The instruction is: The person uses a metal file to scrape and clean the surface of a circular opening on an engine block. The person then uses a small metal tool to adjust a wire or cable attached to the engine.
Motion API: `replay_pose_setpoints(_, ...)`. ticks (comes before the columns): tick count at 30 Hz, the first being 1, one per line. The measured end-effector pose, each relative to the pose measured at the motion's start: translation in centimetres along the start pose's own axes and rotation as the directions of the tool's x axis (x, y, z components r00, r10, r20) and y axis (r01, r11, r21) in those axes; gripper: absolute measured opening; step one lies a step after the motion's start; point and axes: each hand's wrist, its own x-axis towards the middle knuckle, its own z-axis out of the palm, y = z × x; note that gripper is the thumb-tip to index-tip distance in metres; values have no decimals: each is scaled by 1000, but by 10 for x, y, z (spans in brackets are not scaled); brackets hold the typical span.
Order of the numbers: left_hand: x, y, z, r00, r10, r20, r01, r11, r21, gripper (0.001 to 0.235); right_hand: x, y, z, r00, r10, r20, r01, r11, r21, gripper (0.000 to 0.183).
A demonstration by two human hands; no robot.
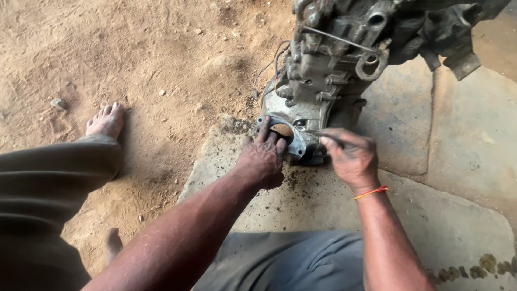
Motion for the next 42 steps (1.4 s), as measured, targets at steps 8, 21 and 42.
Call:
replay_pose_setpoints(8, 10, -8, 11, 1000, -1, -13, 1, 1000, -1, 46, 0, 0, 3, 958, 276, -75, -270, 960, 77, 13)
replay_pose_setpoints(21, 5, -4, 4, 999, 18, -45, -18, 1000, -12, 40, 3, -5, 7, 892, 427, -150, -425, 904, 46, 16)
replay_pose_setpoints(42, -8, -1, -5, 999, 34, -38, -32, 998, 51, 70, 2, 16, 13, 819, 525, -231, -550, 833, -56, 14)
